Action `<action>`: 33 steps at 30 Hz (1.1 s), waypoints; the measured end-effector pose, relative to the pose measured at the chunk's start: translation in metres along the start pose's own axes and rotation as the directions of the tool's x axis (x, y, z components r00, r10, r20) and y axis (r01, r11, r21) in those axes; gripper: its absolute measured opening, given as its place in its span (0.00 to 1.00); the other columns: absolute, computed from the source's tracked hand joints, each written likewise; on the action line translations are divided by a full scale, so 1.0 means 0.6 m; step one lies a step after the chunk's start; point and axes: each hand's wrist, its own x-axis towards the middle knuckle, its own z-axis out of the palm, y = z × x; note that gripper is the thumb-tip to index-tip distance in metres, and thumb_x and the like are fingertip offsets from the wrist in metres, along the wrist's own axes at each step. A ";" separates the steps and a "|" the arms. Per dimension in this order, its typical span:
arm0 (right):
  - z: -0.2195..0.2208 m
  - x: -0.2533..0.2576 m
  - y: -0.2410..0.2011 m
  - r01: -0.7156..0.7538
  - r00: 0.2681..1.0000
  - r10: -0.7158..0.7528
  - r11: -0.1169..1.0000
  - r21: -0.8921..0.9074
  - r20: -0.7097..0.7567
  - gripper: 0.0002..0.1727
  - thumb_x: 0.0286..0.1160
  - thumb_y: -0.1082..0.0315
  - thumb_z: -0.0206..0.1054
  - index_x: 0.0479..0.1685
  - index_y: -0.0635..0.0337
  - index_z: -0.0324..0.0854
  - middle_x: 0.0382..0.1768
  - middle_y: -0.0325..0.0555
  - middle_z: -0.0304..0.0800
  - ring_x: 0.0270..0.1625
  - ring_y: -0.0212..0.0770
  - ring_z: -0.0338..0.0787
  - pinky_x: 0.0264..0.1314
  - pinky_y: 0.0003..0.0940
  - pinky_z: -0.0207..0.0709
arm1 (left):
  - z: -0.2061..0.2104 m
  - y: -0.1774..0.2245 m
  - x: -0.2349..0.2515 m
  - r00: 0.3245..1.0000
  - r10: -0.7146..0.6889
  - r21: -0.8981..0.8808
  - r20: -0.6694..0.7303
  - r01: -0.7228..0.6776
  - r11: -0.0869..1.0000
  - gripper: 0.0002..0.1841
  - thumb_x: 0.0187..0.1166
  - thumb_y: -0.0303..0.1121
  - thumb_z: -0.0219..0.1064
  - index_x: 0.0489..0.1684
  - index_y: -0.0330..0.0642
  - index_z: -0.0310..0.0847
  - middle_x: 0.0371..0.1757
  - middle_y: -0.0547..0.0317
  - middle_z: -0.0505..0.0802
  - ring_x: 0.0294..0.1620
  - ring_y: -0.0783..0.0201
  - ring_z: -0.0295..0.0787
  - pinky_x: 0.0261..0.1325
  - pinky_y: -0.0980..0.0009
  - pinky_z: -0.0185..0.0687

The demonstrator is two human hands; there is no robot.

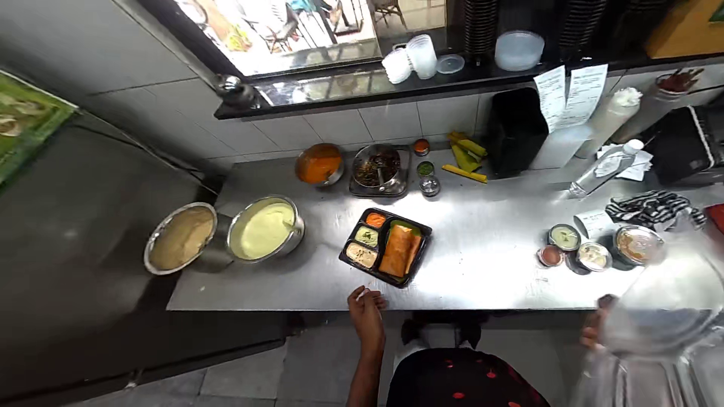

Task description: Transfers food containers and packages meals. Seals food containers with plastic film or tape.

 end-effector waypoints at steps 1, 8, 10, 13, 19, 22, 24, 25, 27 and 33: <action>-0.025 0.015 0.082 -0.033 0.996 0.024 0.994 -0.102 -0.088 0.11 0.92 0.66 0.47 0.57 0.60 0.73 0.34 0.48 0.90 0.33 0.42 0.92 0.35 0.36 0.90 | 0.001 -0.002 0.007 0.995 -0.101 -0.042 0.021 0.102 0.994 0.17 0.93 0.34 0.54 0.70 0.31 0.70 0.38 0.42 0.93 0.29 0.53 0.93 0.34 0.60 0.92; 0.003 -0.043 0.208 0.119 0.929 -0.214 0.945 -0.304 -0.303 0.13 0.79 0.78 0.66 0.58 0.69 0.70 0.31 0.63 0.93 0.28 0.59 0.96 0.30 0.52 0.94 | -0.004 0.027 -0.009 0.920 -0.036 0.012 0.390 0.034 0.999 0.16 0.93 0.33 0.53 0.58 0.30 0.83 0.35 0.44 0.94 0.29 0.54 0.92 0.34 0.62 0.91; 0.042 -0.064 0.180 0.184 0.946 -0.235 0.956 -0.227 -0.221 0.13 0.80 0.76 0.66 0.57 0.67 0.71 0.33 0.65 0.92 0.30 0.61 0.96 0.32 0.54 0.94 | 0.004 0.042 -0.036 0.733 -0.079 0.040 0.675 0.070 0.997 0.22 0.94 0.41 0.51 0.72 0.34 0.78 0.55 0.42 0.95 0.49 0.47 0.95 0.53 0.54 0.92; 0.105 -0.084 0.166 0.225 0.962 -0.248 0.957 -0.184 -0.112 0.16 0.79 0.72 0.68 0.60 0.65 0.72 0.34 0.68 0.92 0.31 0.61 0.96 0.34 0.54 0.94 | 0.013 0.081 -0.075 0.420 -0.022 -0.044 0.907 0.145 0.988 0.29 0.91 0.45 0.55 0.86 0.40 0.63 0.69 0.39 0.89 0.60 0.41 0.92 0.64 0.48 0.90; 0.225 -0.126 0.181 0.238 0.968 -0.247 0.962 -0.134 -0.053 0.16 0.81 0.62 0.70 0.59 0.62 0.77 0.35 0.68 0.93 0.31 0.59 0.97 0.35 0.51 0.94 | -0.051 0.153 -0.048 0.475 0.028 -0.195 0.880 0.307 0.932 0.16 0.89 0.28 0.57 0.70 0.33 0.79 0.48 0.26 0.93 0.41 0.38 0.96 0.48 0.50 0.95; 0.261 -0.149 0.194 0.251 0.966 -0.258 0.956 -0.155 -0.027 0.18 0.81 0.57 0.70 0.57 0.62 0.81 0.37 0.65 0.92 0.31 0.55 0.96 0.35 0.48 0.94 | -0.100 0.134 -0.013 0.452 0.014 -0.177 0.892 0.321 0.930 0.16 0.88 0.30 0.59 0.67 0.31 0.81 0.45 0.27 0.94 0.35 0.44 0.96 0.40 0.56 0.95; 0.279 -0.160 0.204 0.275 0.959 -0.283 0.946 -0.175 -0.023 0.17 0.81 0.58 0.71 0.56 0.64 0.83 0.37 0.64 0.92 0.31 0.53 0.96 0.34 0.47 0.94 | -0.130 0.118 0.006 0.423 0.014 -0.184 0.906 0.362 0.914 0.16 0.87 0.31 0.62 0.64 0.29 0.82 0.45 0.27 0.94 0.33 0.47 0.95 0.37 0.60 0.93; 0.288 -0.164 0.209 0.283 0.956 -0.292 0.942 -0.180 -0.024 0.17 0.81 0.59 0.71 0.55 0.64 0.84 0.37 0.64 0.93 0.31 0.53 0.96 0.35 0.47 0.94 | -0.143 0.112 0.013 0.413 0.024 -0.200 0.910 0.388 0.900 0.16 0.87 0.31 0.62 0.63 0.28 0.82 0.46 0.27 0.94 0.34 0.47 0.96 0.38 0.60 0.94; 0.300 -0.175 0.220 0.289 0.955 -0.295 0.936 -0.199 -0.004 0.15 0.79 0.61 0.73 0.51 0.64 0.84 0.37 0.63 0.93 0.32 0.52 0.96 0.36 0.47 0.94 | -0.164 0.102 0.026 0.419 0.061 -0.262 0.906 0.440 0.859 0.19 0.89 0.35 0.59 0.70 0.29 0.79 0.60 0.26 0.90 0.49 0.42 0.95 0.50 0.54 0.94; 0.305 -0.162 0.268 0.152 0.968 -0.046 0.890 -0.431 0.246 0.11 0.80 0.69 0.71 0.50 0.69 0.85 0.40 0.59 0.94 0.40 0.55 0.97 0.49 0.52 0.94 | -0.177 0.095 0.066 0.594 0.025 -0.392 0.804 0.499 0.773 0.16 0.90 0.33 0.56 0.67 0.36 0.79 0.60 0.30 0.90 0.52 0.39 0.95 0.57 0.44 0.92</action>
